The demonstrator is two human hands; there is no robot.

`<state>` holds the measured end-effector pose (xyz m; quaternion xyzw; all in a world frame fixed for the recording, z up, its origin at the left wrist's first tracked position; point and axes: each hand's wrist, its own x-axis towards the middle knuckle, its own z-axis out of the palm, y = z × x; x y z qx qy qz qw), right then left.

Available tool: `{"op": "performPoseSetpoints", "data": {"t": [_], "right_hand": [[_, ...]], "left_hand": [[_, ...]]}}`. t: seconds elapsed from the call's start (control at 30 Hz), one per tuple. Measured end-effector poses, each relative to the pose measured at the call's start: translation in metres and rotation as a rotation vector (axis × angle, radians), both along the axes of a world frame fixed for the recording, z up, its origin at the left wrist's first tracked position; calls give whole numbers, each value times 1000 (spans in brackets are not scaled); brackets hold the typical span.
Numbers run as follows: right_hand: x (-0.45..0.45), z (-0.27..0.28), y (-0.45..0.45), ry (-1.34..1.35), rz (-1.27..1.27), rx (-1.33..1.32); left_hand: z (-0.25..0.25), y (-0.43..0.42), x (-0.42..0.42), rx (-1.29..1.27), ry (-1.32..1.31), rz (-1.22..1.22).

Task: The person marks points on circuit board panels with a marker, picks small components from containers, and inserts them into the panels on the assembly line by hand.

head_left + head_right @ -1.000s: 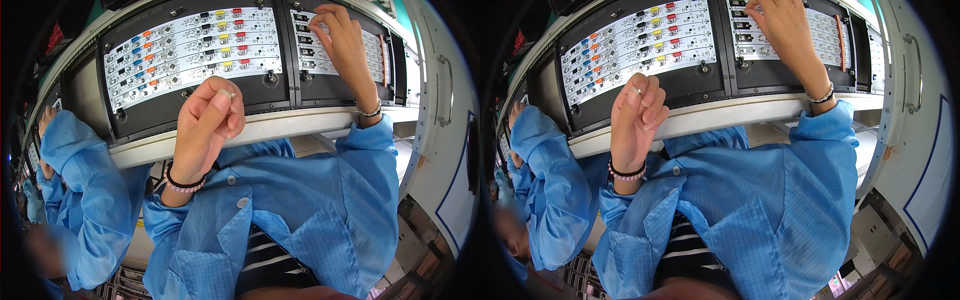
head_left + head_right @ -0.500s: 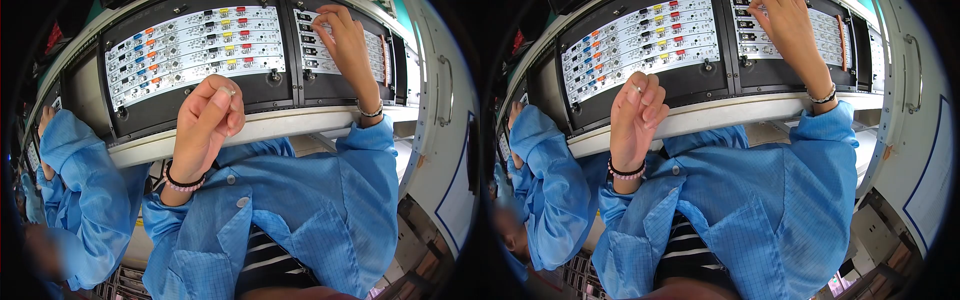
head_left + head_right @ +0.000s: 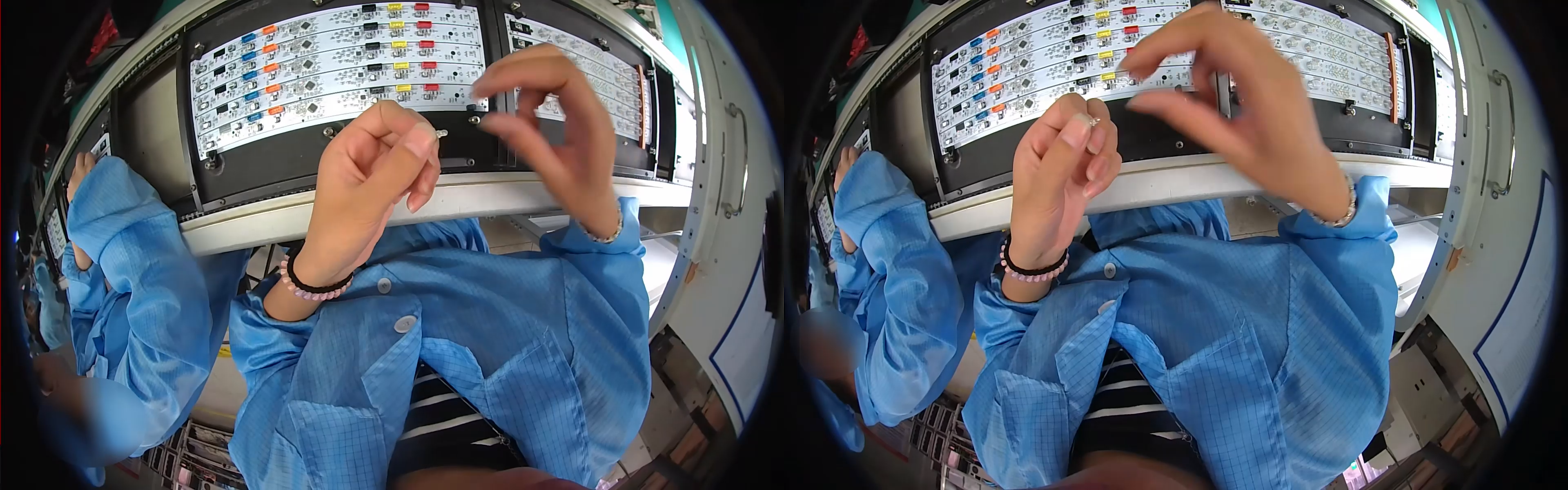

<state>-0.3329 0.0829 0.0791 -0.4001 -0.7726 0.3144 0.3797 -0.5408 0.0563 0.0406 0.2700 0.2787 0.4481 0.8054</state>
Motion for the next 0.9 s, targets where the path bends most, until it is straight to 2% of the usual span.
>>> {"op": "performPoseSetpoints", "data": {"t": [0.2, 0.3, 0.4, 0.53, 0.63, 0.73, 0.77, 0.87, 0.9], "right_hand": [[-9, -8, -5, -113, 129, -26], [-17, -19, -4, 26, 53, -3], [-22, -22, -6, 185, 63, -140], [-22, -19, -3, 189, 161, -206], [-25, -28, 0, 258, 182, -148], [-27, -29, -1, 252, 197, -146], [-28, -31, -3, 260, 200, -150], [-28, -32, -2, 229, 199, -133], [-27, -32, -2, 211, 196, -124]], "left_hand": [[-4, -2, -8, 28, -16, -29], [-4, -1, -11, 26, -15, -37], [-3, 0, -12, 32, -34, -55], [-2, 1, -15, 33, -87, -53], [6, -4, -10, 133, 120, 63], [-6, -1, -10, 679, 504, 188], [-6, -1, -9, 727, 601, 206], [1, 2, -20, 755, 705, 6], [1, 3, -20, 738, 662, 4]]}}
